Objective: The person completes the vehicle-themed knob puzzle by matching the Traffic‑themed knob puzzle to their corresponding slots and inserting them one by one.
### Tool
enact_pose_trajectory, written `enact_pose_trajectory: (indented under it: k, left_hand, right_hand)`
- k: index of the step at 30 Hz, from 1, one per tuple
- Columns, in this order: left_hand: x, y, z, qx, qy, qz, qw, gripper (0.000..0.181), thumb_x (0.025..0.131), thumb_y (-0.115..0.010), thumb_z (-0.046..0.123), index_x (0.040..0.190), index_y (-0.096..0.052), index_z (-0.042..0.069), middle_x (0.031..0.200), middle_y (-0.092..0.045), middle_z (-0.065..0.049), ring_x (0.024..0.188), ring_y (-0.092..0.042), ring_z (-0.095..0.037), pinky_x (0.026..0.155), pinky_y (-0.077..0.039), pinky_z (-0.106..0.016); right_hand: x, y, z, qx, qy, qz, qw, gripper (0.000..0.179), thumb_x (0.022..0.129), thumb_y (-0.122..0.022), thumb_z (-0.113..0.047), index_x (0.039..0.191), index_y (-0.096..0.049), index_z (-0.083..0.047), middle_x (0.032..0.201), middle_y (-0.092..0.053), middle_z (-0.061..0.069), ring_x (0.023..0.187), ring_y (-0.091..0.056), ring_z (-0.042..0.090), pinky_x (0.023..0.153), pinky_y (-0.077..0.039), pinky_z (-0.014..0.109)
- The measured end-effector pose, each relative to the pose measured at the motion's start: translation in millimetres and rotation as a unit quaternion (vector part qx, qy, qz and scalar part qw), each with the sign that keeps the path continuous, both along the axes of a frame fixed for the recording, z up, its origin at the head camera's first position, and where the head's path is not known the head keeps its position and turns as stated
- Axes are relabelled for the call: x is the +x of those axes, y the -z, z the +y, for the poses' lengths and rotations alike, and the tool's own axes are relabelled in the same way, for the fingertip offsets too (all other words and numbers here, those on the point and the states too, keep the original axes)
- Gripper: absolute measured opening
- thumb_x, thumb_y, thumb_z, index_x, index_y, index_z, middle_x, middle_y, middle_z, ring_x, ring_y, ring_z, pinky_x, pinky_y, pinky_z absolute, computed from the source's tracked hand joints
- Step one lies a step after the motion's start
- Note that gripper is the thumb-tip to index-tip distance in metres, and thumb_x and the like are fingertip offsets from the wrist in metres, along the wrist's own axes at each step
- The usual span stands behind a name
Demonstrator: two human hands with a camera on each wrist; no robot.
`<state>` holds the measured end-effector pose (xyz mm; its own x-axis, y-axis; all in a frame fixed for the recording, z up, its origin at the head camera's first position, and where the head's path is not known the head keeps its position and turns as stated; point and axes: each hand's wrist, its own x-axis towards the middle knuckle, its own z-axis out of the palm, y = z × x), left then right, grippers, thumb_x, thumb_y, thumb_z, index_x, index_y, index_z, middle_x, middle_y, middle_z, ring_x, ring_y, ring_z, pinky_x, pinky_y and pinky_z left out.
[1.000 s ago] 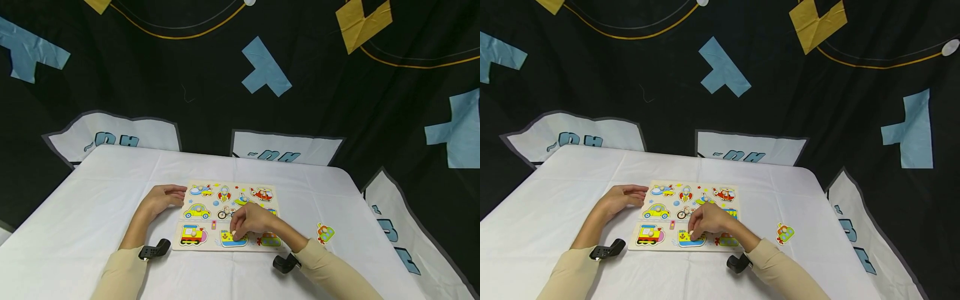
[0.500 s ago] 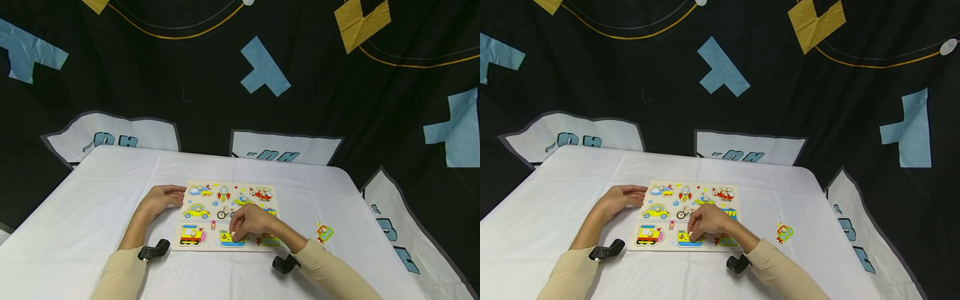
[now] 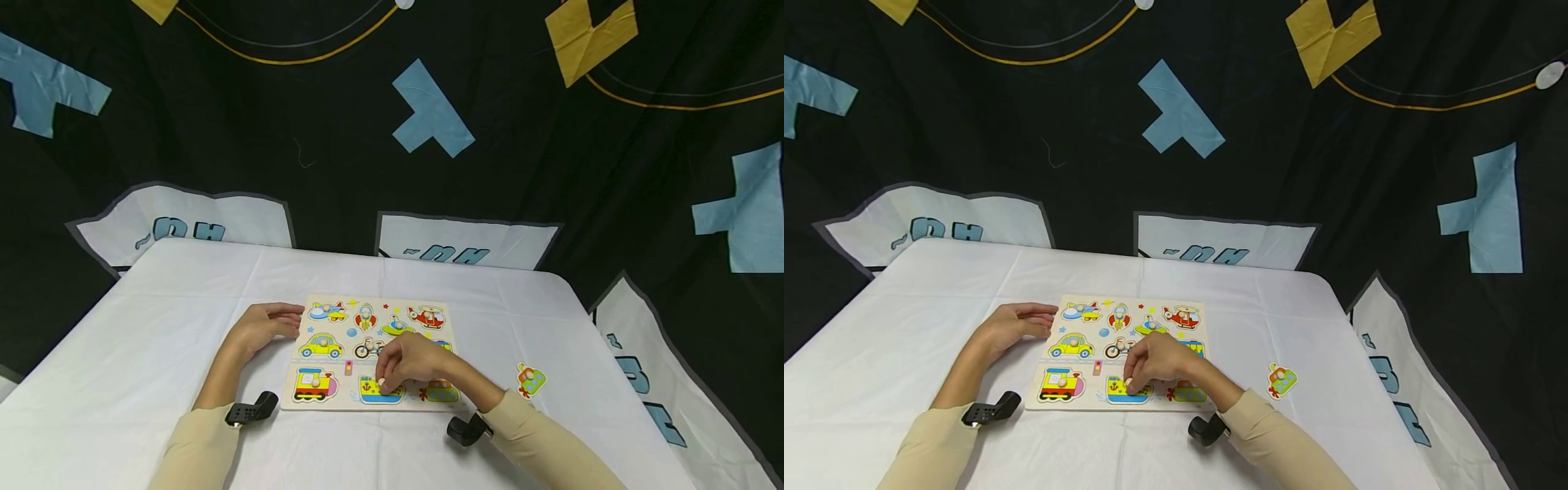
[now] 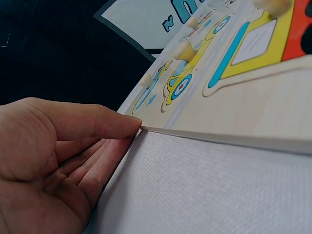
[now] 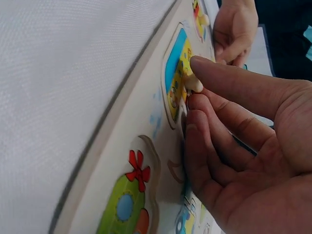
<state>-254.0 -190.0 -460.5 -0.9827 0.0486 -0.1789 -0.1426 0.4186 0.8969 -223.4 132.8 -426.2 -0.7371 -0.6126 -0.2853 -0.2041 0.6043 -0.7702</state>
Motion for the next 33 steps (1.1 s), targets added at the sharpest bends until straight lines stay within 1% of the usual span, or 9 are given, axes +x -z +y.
enact_pose_trajectory:
  k: [3, 7, 11, 17, 19, 21, 24, 28, 33]
  left_hand:
    - [-0.3, 1.2, 0.6, 0.002, -0.003, -0.001, 1.0000, 0.056, 0.081, -0.076, 0.007, 0.135, -0.064, 0.004, 0.116, -0.075, -0.011, 0.098, -0.070, -0.012, 0.094, -0.049, -0.032]
    - [-0.7, 2.2, 1.0, 0.006, 0.000, 0.000, 1.0000, 0.056, 0.080, -0.077, 0.006, 0.135, -0.064, 0.003, 0.116, -0.075, -0.012, 0.097, -0.070, -0.011, 0.090, -0.049, -0.027]
    - [-0.6, 1.8, 0.5, 0.004, 0.002, 0.000, 1.0000, 0.056, 0.081, -0.076, 0.006, 0.135, -0.064, 0.003, 0.116, -0.075, -0.012, 0.097, -0.070, -0.011, 0.086, -0.049, -0.023]
    - [-0.6, 0.5, 0.4, -0.001, -0.003, -0.002, 1.0000, 0.056, 0.081, -0.076, 0.007, 0.135, -0.064, 0.004, 0.116, -0.075, -0.012, 0.098, -0.070, -0.012, 0.093, -0.048, -0.031]
    - [-0.5, 0.8, 0.3, 0.002, -0.003, -0.003, 1.0000, 0.056, 0.081, -0.076, 0.007, 0.135, -0.063, 0.004, 0.116, -0.075, -0.012, 0.098, -0.070, -0.012, 0.092, -0.049, -0.029]
    - [-0.5, 1.4, -0.1, 0.007, -0.002, -0.003, 1.0000, 0.056, 0.081, -0.076, 0.007, 0.135, -0.063, 0.003, 0.116, -0.075, -0.012, 0.097, -0.070, -0.011, 0.089, -0.049, -0.025]
    - [-0.5, 1.6, -0.5, 0.011, 0.000, -0.002, 0.9999, 0.056, 0.081, -0.076, 0.006, 0.135, -0.063, 0.003, 0.117, -0.075, -0.012, 0.097, -0.070, -0.011, 0.086, -0.049, -0.022]
    - [-1.0, 1.9, -0.5, 0.010, -0.002, -0.001, 0.9999, 0.056, 0.081, -0.077, 0.006, 0.135, -0.063, 0.003, 0.117, -0.075, -0.012, 0.098, -0.071, -0.012, 0.087, -0.049, -0.024]
    - [-0.6, 1.5, -0.1, 0.010, -0.002, -0.003, 0.9999, 0.056, 0.081, -0.077, 0.007, 0.135, -0.063, 0.003, 0.116, -0.075, -0.012, 0.097, -0.070, -0.012, 0.087, -0.049, -0.023]
  right_hand:
    - [-2.9, -4.2, 5, -0.007, -0.003, -0.001, 1.0000, 0.015, 0.076, -0.087, -0.013, 0.088, -0.078, -0.011, 0.074, -0.073, -0.001, 0.069, -0.063, 0.008, 0.067, -0.044, 0.023]
    - [-8.0, -12.6, 16, -0.014, 0.008, 0.005, 0.9999, 0.015, 0.077, -0.084, -0.010, 0.092, -0.078, -0.010, 0.075, -0.073, -0.001, 0.070, -0.063, 0.009, 0.070, -0.046, 0.025]
    - [-14.2, -20.0, 32, -0.012, 0.031, 0.017, 0.9993, 0.018, 0.077, -0.084, -0.011, 0.094, -0.077, -0.009, 0.075, -0.073, -0.002, 0.071, -0.064, 0.011, 0.070, -0.048, 0.028]
    - [-21.5, -28.5, 58, -0.015, 0.069, 0.023, 0.9973, 0.021, 0.078, -0.085, -0.013, 0.096, -0.076, -0.005, 0.077, -0.071, -0.001, 0.076, -0.063, 0.014, 0.074, -0.047, 0.029]
    - [-23.1, -31.1, 68, -0.012, 0.085, 0.022, 0.9961, 0.022, 0.078, -0.085, -0.014, 0.096, -0.076, -0.004, 0.076, -0.069, -0.001, 0.076, -0.061, 0.014, 0.074, -0.047, 0.031]
    - [-24.4, -32.9, 79, -0.007, 0.100, 0.023, 0.9947, 0.023, 0.080, -0.084, -0.016, 0.097, -0.076, -0.004, 0.075, -0.068, -0.001, 0.075, -0.060, 0.015, 0.074, -0.048, 0.034]
    - [-25.2, -34.7, 95, 0.002, 0.125, 0.024, 0.9919, 0.026, 0.081, -0.084, -0.019, 0.100, -0.075, -0.004, 0.074, -0.068, -0.001, 0.073, -0.059, 0.016, 0.075, -0.050, 0.039]
    - [-24.4, -35.8, 119, 0.014, 0.148, 0.026, 0.9886, 0.028, 0.082, -0.083, -0.020, 0.103, -0.074, -0.005, 0.075, -0.068, 0.000, 0.074, -0.060, 0.018, 0.078, -0.051, 0.042]
    - [-20.7, -38.7, 150, 0.020, 0.158, 0.024, 0.9870, 0.030, 0.084, -0.081, -0.020, 0.106, -0.073, -0.002, 0.079, -0.069, 0.003, 0.080, -0.063, 0.020, 0.081, -0.053, 0.041]
